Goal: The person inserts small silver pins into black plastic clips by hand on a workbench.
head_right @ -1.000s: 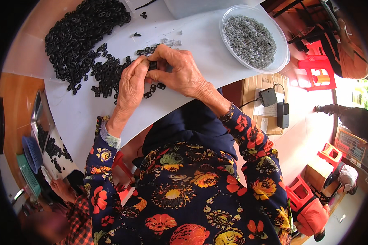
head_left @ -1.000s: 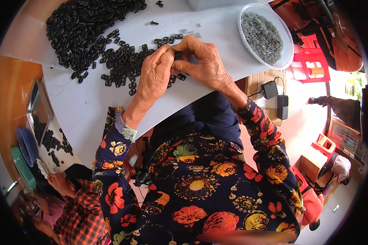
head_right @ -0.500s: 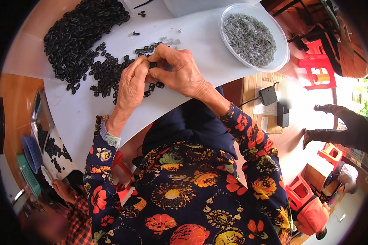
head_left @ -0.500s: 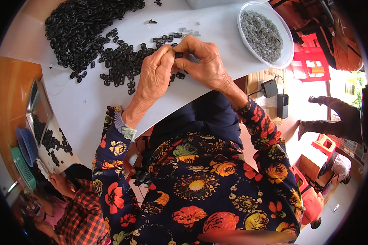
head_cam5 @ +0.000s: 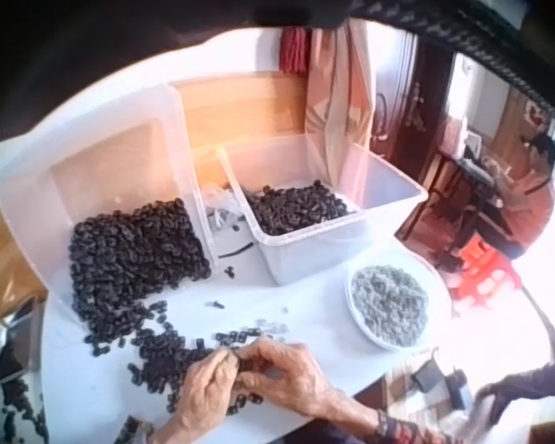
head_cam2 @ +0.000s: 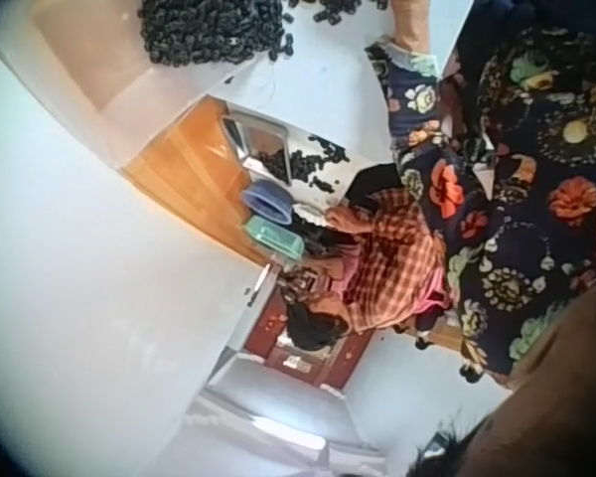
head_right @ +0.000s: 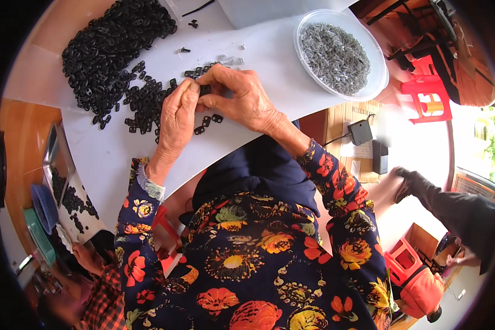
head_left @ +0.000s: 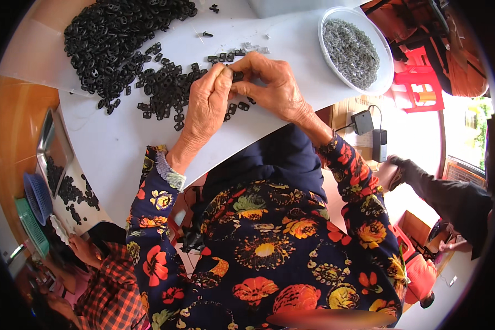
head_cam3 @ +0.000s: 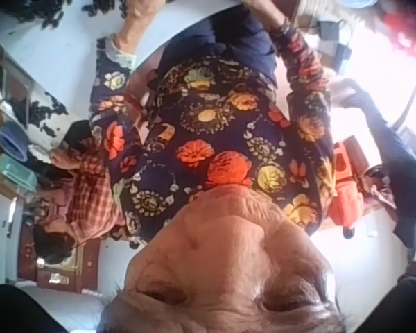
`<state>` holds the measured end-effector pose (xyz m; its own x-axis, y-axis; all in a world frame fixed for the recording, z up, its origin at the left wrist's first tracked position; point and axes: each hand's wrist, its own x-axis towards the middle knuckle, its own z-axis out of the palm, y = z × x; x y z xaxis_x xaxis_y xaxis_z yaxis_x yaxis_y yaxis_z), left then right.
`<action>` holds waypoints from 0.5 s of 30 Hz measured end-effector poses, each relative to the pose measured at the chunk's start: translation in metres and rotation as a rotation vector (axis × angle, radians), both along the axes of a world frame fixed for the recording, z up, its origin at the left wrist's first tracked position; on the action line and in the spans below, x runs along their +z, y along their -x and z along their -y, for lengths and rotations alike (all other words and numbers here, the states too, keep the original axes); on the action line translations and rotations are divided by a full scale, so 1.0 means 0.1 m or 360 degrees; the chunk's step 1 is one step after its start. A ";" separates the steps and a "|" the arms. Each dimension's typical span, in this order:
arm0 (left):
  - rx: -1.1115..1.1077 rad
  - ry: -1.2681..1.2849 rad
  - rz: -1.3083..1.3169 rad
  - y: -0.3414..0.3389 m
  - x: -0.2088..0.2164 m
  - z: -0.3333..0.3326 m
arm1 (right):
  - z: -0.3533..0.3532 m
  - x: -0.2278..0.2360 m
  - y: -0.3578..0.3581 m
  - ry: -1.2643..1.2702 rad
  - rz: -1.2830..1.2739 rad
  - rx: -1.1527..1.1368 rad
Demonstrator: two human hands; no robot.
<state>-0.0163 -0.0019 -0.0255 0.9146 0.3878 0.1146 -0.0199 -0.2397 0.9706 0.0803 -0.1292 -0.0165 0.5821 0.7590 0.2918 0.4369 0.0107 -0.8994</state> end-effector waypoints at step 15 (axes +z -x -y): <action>-0.0323 0.0343 -0.0011 0.25 -0.06 0.07 | -0.21 1.34 -0.86 -0.0320 0.1525 -0.0657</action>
<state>-0.0410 -0.0092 -0.0319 0.9765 0.2114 0.0429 -0.0397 -0.0196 0.9990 0.1663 -0.1079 0.1178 0.2443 0.4419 0.8632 0.9658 -0.1903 -0.1759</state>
